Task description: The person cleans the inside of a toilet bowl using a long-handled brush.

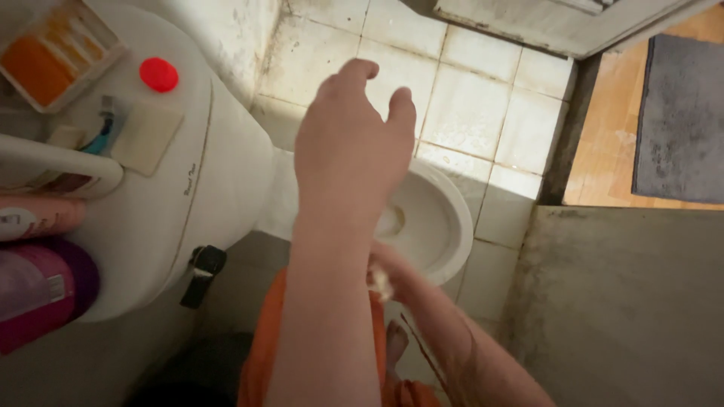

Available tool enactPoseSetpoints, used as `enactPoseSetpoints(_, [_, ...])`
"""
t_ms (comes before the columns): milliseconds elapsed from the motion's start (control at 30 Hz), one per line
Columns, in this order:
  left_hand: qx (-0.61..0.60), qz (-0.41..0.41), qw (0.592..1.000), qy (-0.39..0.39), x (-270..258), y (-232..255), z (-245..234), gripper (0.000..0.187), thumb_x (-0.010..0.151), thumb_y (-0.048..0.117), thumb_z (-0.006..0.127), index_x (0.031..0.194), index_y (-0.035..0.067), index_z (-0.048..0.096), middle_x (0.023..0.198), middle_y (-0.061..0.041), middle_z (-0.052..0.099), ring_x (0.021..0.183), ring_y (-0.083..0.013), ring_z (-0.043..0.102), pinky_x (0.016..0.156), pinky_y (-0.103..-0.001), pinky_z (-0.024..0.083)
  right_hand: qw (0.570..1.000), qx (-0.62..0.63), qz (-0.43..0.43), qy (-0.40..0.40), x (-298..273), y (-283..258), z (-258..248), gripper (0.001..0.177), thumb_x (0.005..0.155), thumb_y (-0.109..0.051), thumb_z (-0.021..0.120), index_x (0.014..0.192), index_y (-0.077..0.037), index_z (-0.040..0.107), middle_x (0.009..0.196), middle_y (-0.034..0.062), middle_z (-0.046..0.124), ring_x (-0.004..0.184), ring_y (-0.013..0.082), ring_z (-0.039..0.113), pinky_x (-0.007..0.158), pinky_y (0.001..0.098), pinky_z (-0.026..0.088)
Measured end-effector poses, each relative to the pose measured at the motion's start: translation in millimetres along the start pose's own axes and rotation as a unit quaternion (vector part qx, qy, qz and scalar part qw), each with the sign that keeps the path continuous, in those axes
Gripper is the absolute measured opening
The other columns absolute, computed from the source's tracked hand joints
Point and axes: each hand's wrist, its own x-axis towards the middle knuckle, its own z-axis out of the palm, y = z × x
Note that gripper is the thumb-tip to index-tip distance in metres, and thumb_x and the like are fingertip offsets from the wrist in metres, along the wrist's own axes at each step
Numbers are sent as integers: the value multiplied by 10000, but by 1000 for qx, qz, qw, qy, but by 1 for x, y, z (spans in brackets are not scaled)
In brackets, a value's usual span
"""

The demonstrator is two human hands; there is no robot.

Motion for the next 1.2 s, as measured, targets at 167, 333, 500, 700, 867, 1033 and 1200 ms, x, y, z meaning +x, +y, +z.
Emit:
enactPoseSetpoints(167, [86,30,996,-24,4,5,20,469,923,347,635,1273,36,611,1204,-171,670,1108,-351,655,930,-480,524,971,228,-56,-46,9,-78,-36,70,1041,-54,591,974,-34,587,763,49,599,594,155,576,489,278,501])
enactPoseSetpoints(333, [112,60,989,-69,-8,10,33,432,918,328,646,1216,16,632,1116,-160,689,1027,-344,677,863,-475,554,993,104,-46,-18,7,-38,3,73,1039,-56,580,967,-41,585,759,45,600,597,154,577,500,277,504])
enactPoseSetpoints(500, [116,77,990,-38,-8,9,33,452,883,329,674,1219,28,639,1126,-176,685,1043,-368,667,863,-492,541,979,191,-66,-37,-4,-82,-20,78,1037,-58,569,961,-48,584,755,42,602,600,152,577,512,276,508])
enactPoseSetpoints(700, [96,36,993,-55,-6,12,30,464,906,336,653,1266,46,623,1210,-170,666,1098,-364,652,900,-487,534,974,211,-70,-41,17,-66,8,85,1034,-60,556,953,-56,582,751,38,603,605,150,577,525,275,513])
enactPoseSetpoints(867, [99,21,993,-55,-9,19,31,459,898,336,655,1269,67,628,1217,-155,671,1112,-348,653,911,-485,531,988,136,-61,-41,5,-59,13,93,1032,-62,545,946,-63,580,747,34,605,608,148,577,537,273,516])
enactPoseSetpoints(1033, [99,-5,991,-88,-12,22,35,469,926,345,635,1303,67,608,1226,-148,669,1114,-333,662,916,-474,542,937,326,-97,-82,-17,-108,-56,101,1030,-63,534,940,-70,579,743,31,606,612,146,578,548,272,520])
enactPoseSetpoints(1200, [100,8,993,-61,-8,21,42,467,896,346,650,1271,70,617,1211,-153,666,1117,-350,644,911,-480,522,983,162,-82,-16,-1,-52,25,110,1028,-65,523,933,-77,577,738,27,607,615,145,578,559,271,524])
